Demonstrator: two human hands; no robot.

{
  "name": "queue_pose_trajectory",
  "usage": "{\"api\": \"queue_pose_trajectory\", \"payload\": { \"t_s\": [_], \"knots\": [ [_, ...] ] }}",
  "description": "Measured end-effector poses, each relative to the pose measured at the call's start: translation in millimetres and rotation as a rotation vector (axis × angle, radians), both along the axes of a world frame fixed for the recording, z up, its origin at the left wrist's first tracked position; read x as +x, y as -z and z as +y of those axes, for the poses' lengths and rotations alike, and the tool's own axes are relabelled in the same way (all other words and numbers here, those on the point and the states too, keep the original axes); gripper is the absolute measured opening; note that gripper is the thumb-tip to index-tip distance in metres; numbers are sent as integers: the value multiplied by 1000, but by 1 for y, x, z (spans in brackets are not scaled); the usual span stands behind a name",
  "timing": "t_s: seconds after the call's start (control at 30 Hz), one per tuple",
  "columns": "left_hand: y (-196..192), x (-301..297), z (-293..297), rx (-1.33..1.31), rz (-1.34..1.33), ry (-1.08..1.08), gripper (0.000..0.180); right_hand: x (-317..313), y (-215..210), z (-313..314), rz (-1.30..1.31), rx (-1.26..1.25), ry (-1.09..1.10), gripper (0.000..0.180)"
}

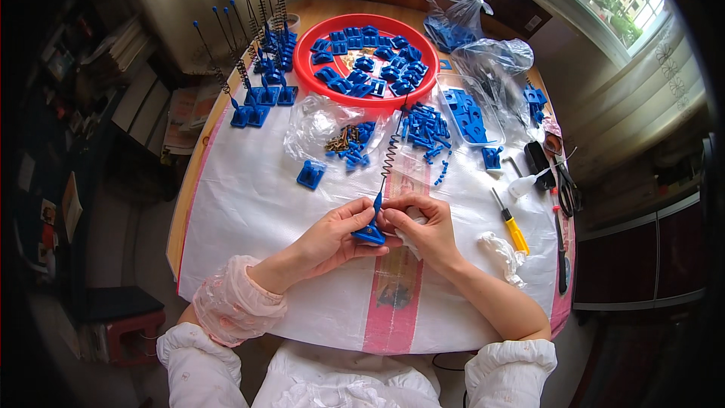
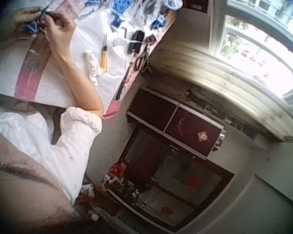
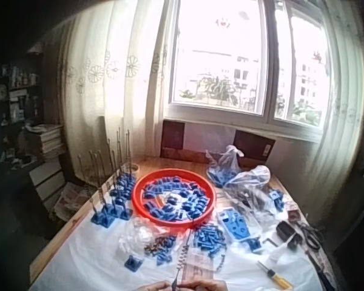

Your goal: The recorder is assembling small blue plastic components with a metal spring and using a utility knife for trimming.

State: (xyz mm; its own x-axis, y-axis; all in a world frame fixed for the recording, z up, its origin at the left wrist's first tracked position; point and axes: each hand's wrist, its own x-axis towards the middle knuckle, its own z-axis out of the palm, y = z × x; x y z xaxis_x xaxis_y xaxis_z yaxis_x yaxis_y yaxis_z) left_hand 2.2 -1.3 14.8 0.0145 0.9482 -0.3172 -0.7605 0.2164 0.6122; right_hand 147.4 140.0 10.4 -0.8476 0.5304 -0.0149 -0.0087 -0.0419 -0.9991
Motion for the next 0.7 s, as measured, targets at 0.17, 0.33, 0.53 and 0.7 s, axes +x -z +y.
{"api": "queue_pose_trajectory", "payload": {
  "t_s": [0.17, 0.33, 0.53, 0.7],
  "knots": [
    [3, 3, 0, 4, 24, 9, 27, -1, 4, 2, -14, 60, 4, 11],
    [0, 6, 0, 18, 91, 16, 27, -1, 1, 1, -20, 18, 6, 10],
    [9, 9, 0, 58, 216, 12, 27, -1, 2, 2, -8, 110, 12, 10],
    [14, 14, 0, 63, 308, -40, 26, 0, 1, 1, -46, 26, 10, 10]
  ]
}}
